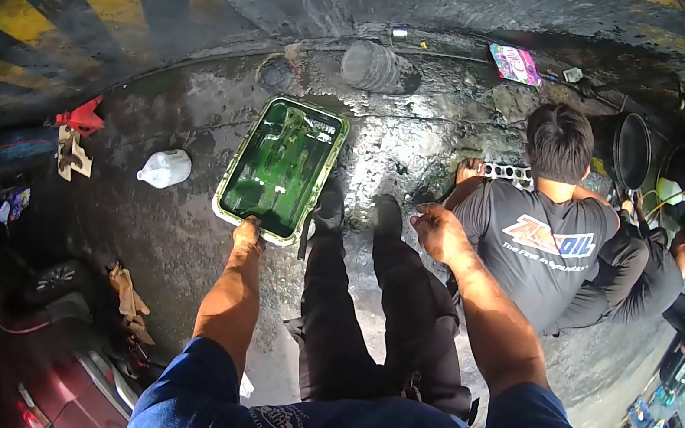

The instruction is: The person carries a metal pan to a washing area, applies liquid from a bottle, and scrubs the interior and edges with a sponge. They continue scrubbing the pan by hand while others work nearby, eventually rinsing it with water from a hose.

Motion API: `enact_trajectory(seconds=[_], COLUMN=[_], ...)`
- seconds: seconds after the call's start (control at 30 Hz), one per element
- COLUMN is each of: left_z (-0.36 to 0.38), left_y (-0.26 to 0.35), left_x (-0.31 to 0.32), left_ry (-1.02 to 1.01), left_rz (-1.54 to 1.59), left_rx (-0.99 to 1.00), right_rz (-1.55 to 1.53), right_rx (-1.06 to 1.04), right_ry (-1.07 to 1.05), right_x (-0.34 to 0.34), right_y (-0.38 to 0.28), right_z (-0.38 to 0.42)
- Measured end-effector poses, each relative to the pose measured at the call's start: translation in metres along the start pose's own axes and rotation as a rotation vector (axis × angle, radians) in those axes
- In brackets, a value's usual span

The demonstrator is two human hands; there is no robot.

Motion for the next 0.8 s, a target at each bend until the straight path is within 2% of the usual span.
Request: enact_trajectory(seconds=[0.03, 0.07, 0.1, 0.2, 0.23, 0.27, 0.33, 0.4, 0.43, 0.5, 0.57, 0.67, 0.7, 0.8], left_z=[-0.017, -0.033, -0.067, -0.130, -0.147, -0.165, -0.176, -0.201, -0.214, -0.241, -0.267, -0.263, -0.257, -0.222], left_y=[0.000, -0.006, -0.017, -0.038, -0.045, -0.049, -0.051, -0.060, -0.067, -0.072, -0.056, -0.066, -0.053, -0.017], left_x=[0.025, 0.043, 0.058, 0.098, 0.105, 0.111, 0.125, 0.141, 0.139, 0.133, 0.126, 0.150, 0.158, 0.160], left_ry=[-0.027, -0.024, -0.016, -0.048, -0.029, -0.007, 0.043, 0.006, 0.013, -0.014, 0.020, -0.050, -0.142, -0.194], left_rz=[0.124, 0.089, 0.138, 0.154, 0.182, 0.210, 0.172, 0.317, 0.321, 0.075, -0.443, 0.224, 0.158, -0.006], left_rx=[0.005, -0.086, -0.094, -0.170, -0.194, -0.214, -0.243, -0.252, -0.275, -0.503, -0.314, -0.364, -0.299, -0.311], right_rz=[0.043, 0.101, 0.159, -0.139, -0.166, -0.155, -0.132, -0.075, -0.090, -0.114, -0.131, -0.261, -0.214, -0.008], right_rx=[-0.038, 0.001, 0.041, 0.153, 0.122, 0.131, 0.150, 0.143, 0.138, 0.155, 0.196, 0.235, 0.264, 0.213], right_ry=[0.056, 0.070, 0.081, 0.085, 0.127, 0.133, 0.154, 0.129, 0.139, 0.149, 0.151, 0.138, 0.137, 0.127], right_x=[-0.001, -0.001, 0.002, 0.011, 0.015, 0.018, 0.025, 0.033, 0.036, 0.042, 0.046, 0.056, 0.058, 0.057], right_y=[-0.008, -0.009, -0.027, 0.036, 0.025, 0.050, 0.052, 0.060, 0.072, 0.085, 0.092, 0.094, 0.091, 0.064], right_z=[-0.007, -0.012, -0.013, -0.049, -0.052, -0.063, -0.073, -0.082, -0.087, -0.094, -0.098, -0.109, -0.111, -0.120])
Point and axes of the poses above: each hand's wrist, its own z-axis away from the middle knuckle, its own x-axis out of the palm, y = z × x, the point moved 10 cm from there along -z, towards the middle knuckle, and after that the axes turned 1 degree about y, right-handed, at the moved point
